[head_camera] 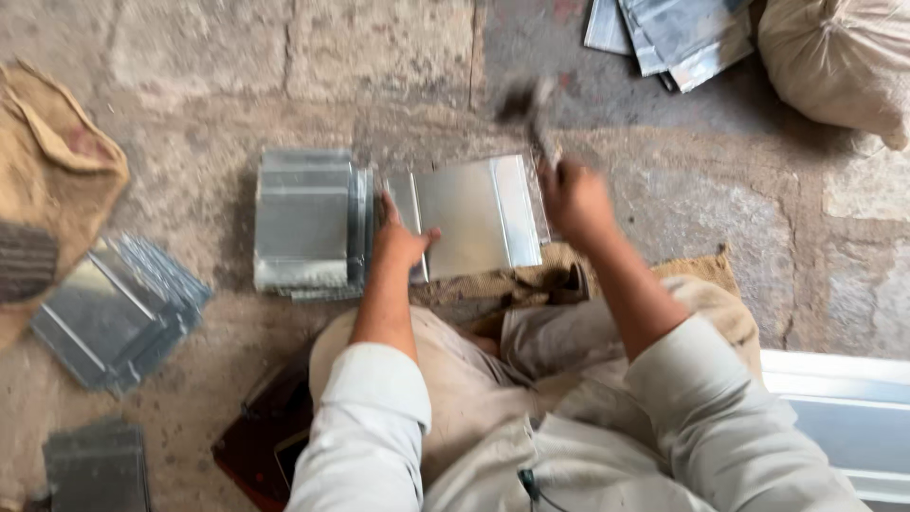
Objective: The person picks up metal plates and strikes them with a hammer on a stone floor while holding them by hand.
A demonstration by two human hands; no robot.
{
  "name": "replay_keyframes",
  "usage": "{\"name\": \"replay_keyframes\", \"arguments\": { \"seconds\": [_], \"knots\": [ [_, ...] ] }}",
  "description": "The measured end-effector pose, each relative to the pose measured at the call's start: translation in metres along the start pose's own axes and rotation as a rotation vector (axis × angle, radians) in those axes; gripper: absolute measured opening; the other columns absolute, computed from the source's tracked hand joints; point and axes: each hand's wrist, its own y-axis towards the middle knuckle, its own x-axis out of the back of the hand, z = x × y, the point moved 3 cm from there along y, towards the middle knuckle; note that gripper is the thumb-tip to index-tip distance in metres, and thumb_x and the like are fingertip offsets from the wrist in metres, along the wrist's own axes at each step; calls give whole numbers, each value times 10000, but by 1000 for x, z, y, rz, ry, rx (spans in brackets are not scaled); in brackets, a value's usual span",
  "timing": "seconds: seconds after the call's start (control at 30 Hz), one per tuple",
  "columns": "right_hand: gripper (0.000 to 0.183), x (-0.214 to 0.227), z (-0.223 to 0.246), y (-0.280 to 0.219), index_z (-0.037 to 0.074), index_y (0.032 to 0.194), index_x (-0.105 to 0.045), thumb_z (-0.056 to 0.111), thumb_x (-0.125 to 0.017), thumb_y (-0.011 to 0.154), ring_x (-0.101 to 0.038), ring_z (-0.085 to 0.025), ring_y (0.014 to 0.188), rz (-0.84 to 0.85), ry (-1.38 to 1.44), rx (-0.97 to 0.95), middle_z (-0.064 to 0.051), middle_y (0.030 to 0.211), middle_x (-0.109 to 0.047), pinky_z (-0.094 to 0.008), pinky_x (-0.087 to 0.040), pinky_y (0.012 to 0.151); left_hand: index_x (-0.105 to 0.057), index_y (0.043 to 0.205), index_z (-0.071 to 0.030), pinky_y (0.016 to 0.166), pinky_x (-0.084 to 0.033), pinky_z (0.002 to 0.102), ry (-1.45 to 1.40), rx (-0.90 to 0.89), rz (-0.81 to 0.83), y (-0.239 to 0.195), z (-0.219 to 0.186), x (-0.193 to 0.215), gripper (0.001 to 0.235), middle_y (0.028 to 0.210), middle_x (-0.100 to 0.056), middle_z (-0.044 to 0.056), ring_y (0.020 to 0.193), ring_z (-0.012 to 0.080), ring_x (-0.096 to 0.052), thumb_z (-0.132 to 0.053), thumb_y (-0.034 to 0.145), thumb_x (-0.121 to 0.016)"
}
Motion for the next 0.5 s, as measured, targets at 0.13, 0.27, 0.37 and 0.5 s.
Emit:
{"name": "replay_keyframes", "arguments": {
  "seconds": [0.13, 0.27, 0.37, 0.5],
  "knots": [
    [289, 96, 54, 1, 78, 1044, -620, 280, -496, 1208, -536, -120, 626, -312, 288, 435, -12, 788, -586, -285, -431, 503, 128, 1477, -122, 1051, -410, 507, -20, -411, -350, 11, -8, 10, 1485, 1613, -264, 305, 1411, 496, -408, -427, 602, -1033],
    [277, 156, 72, -6, 81, 1025, -472, 295, -442, 1199, -435, -105, 490, -582, 744, 869, -42, 753, -521, -269, -372, 427, 133, 1632, -180, 1089, -482, 448, 3, -63, -58, 0, -7, 8, 1389, 1585, -419, 246, 1367, 422, -536, -464, 736, -890],
    [267, 125, 59, -18, 60, 1015, -468, 298, -441, 1132, -467, -161, 541, -804, 820, 1026, -59, 757, -537, -291, -384, 407, 125, 1634, -190, 1076, -497, 432, 16, -23, -39, -18, -15, 18, 1383, 1566, -437, 215, 1328, 407, -563, -477, 741, -892],
    [270, 16, 31, -22, 17, 1000, -590, 266, -534, 1088, -555, -281, 710, -484, 283, 734, -152, 864, -610, -420, -469, 592, 121, 1606, -190, 1023, -508, 451, 15, -71, -74, -30, -23, 26, 1397, 1524, -468, 219, 1287, 419, -571, -473, 717, -919]
  ]
}}
